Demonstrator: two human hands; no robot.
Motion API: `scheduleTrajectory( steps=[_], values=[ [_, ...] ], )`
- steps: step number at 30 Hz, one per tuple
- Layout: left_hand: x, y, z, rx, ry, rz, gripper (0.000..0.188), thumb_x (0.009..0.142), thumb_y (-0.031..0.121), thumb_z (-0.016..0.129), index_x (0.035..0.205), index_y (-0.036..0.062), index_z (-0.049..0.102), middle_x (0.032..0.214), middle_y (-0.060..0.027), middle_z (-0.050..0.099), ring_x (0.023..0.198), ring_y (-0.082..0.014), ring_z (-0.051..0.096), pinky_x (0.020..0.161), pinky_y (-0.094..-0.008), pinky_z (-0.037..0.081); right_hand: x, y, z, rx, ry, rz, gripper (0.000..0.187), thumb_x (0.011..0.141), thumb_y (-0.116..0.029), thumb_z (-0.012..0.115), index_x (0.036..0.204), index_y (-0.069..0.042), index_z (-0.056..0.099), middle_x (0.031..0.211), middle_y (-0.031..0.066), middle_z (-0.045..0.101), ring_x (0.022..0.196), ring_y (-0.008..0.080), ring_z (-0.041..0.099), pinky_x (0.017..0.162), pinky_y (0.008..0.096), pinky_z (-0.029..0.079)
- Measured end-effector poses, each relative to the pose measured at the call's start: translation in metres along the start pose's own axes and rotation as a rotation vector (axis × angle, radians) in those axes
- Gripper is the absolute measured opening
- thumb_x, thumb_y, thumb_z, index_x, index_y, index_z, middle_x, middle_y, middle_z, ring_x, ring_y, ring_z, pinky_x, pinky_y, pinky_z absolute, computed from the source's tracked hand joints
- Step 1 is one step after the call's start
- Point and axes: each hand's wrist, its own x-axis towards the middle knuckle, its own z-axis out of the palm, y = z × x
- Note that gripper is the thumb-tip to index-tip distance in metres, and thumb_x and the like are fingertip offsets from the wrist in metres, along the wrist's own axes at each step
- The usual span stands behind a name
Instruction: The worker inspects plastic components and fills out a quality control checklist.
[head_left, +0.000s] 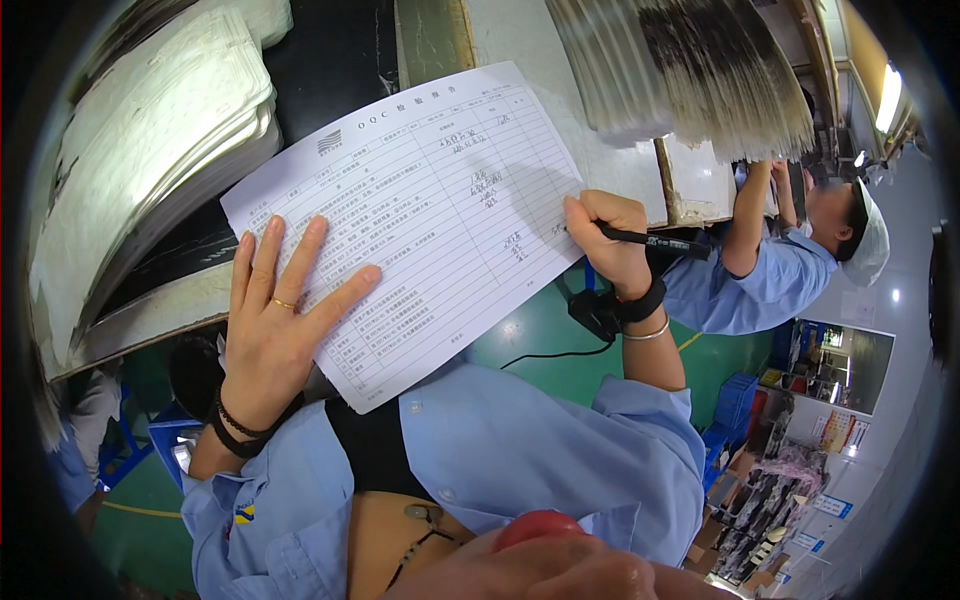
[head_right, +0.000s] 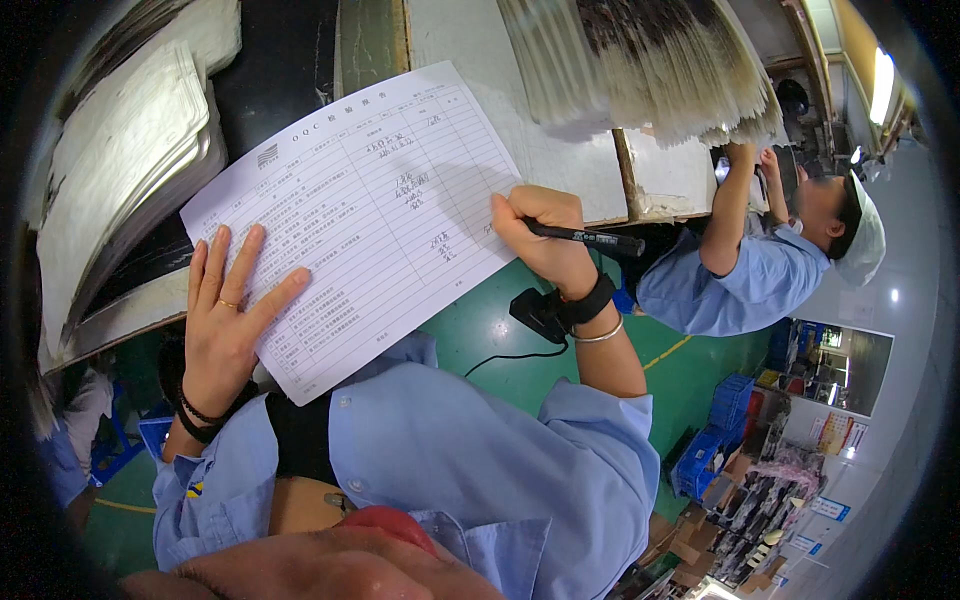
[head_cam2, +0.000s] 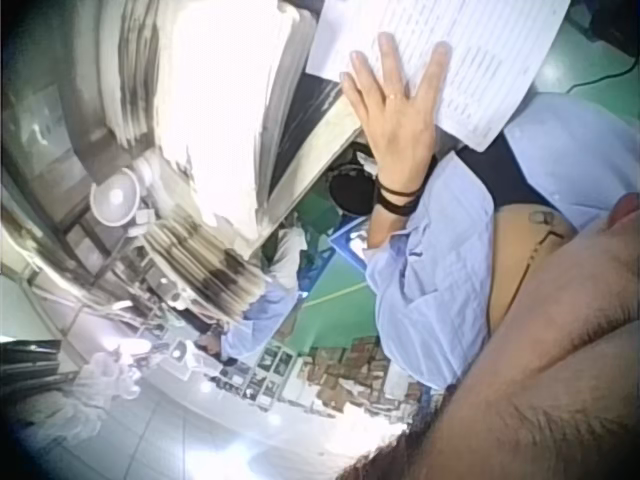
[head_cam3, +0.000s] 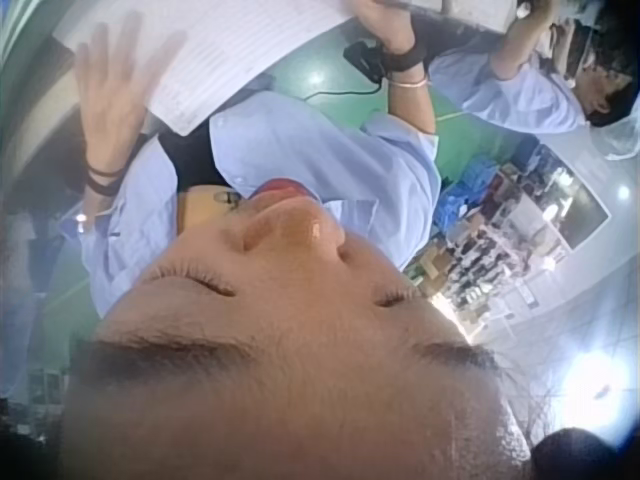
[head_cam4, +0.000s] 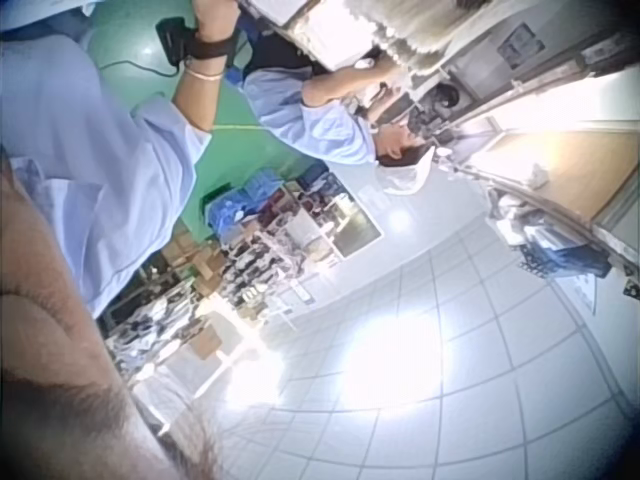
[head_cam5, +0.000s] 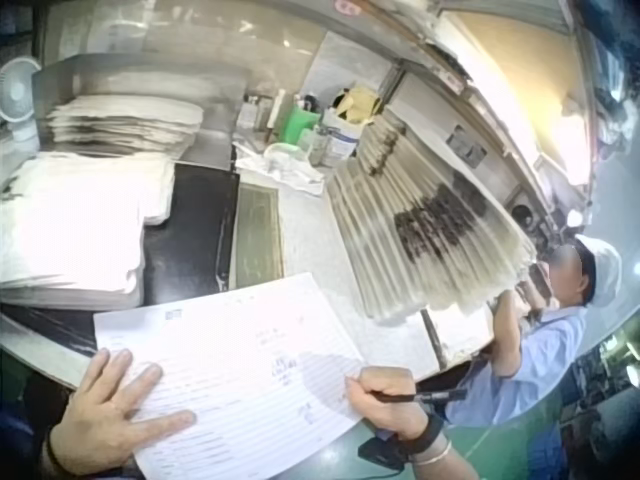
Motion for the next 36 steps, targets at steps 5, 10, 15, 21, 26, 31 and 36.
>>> scheduleTrajectory(
  steps=[5, 10, 15, 21, 26, 31, 36],
  values=[
    [0.000, -0.001, -0.002, -0.009, -0.007, -0.001, 0.042, 0.074, 0.016, 0.067, 0.114, 0.0313, 0.067, 0.139, -0.0124, 0.047, 0.127, -0.0394, 0.043, 0.109, -0.0511, 0.028, 0.000, 0.005, -0.001, 0.197, 0.007, 0.086, 0.025, 0.083, -0.006, 0.065, 0.063, 0.001, 0.051, 0.055, 0.0022, 0.047, 0.053, 0.0077, 0.038, 0.048, 0.0256, 0.032],
    [-0.001, -0.002, 0.000, -0.019, -0.024, 0.002, 0.043, 0.075, 0.016, 0.066, 0.115, 0.0314, 0.067, 0.140, -0.0124, 0.045, 0.128, -0.0399, 0.041, 0.109, -0.0519, 0.027, 0.039, -0.008, -0.008, 0.450, 0.150, 0.112, 0.011, 0.086, -0.010, 0.064, 0.080, -0.002, 0.063, 0.066, 0.0003, 0.061, 0.059, 0.0051, 0.048, 0.053, 0.0194, 0.038],
    [-0.002, 0.001, 0.002, -0.061, -0.002, -0.022, 0.047, 0.070, 0.017, 0.075, 0.113, 0.0336, 0.066, 0.142, -0.0105, 0.044, 0.133, -0.0372, 0.036, 0.111, -0.0497, 0.024, 0.062, 0.003, 0.001, 0.356, -0.051, 0.266, 0.025, 0.092, -0.023, 0.058, 0.081, -0.001, 0.064, 0.067, 0.0007, 0.061, 0.060, 0.0041, 0.049, 0.055, 0.0192, 0.038],
    [-0.002, -0.003, 0.002, -0.044, -0.019, 0.004, 0.042, 0.078, 0.018, 0.064, 0.118, 0.0322, 0.065, 0.141, -0.0134, 0.044, 0.129, -0.0406, 0.039, 0.109, -0.0538, 0.026, 0.064, -0.004, 0.009, 0.188, -0.175, 0.185, 0.028, 0.090, -0.023, 0.060, 0.074, 0.000, 0.063, 0.063, 0.0001, 0.055, 0.060, 0.0054, 0.046, 0.055, 0.0205, 0.037],
    [-0.003, -0.004, -0.001, -0.052, -0.009, 0.002, 0.043, 0.078, 0.017, 0.063, 0.118, 0.0324, 0.065, 0.141, -0.0134, 0.044, 0.129, -0.0407, 0.039, 0.109, -0.0536, 0.026, 0.042, -0.014, -0.023, 0.118, -0.513, 0.421, 0.029, 0.089, -0.019, 0.059, 0.067, 0.000, 0.061, 0.063, 0.0023, 0.057, 0.061, 0.0056, 0.048, 0.056, 0.0214, 0.038],
    [-0.002, -0.003, 0.000, -0.048, -0.004, 0.019, 0.042, 0.079, 0.016, 0.061, 0.118, 0.0320, 0.065, 0.140, -0.0131, 0.045, 0.128, -0.0407, 0.040, 0.108, -0.0535, 0.027, 0.054, -0.023, 0.008, 0.320, -0.215, 0.215, 0.019, 0.088, -0.020, 0.063, 0.083, -0.002, 0.063, 0.070, -0.0012, 0.059, 0.067, 0.0043, 0.049, 0.059, 0.0207, 0.038],
    [-0.004, -0.003, 0.002, -0.037, 0.006, 0.016, 0.041, 0.081, 0.016, 0.057, 0.118, 0.0319, 0.065, 0.139, -0.0139, 0.046, 0.126, -0.0415, 0.042, 0.108, -0.0531, 0.027, 0.061, -0.032, 0.029, 0.240, -0.223, 0.177, 0.021, 0.088, -0.021, 0.063, 0.079, -0.002, 0.061, 0.068, -0.0026, 0.054, 0.065, 0.0044, 0.046, 0.058, 0.0196, 0.037]
  ],
)
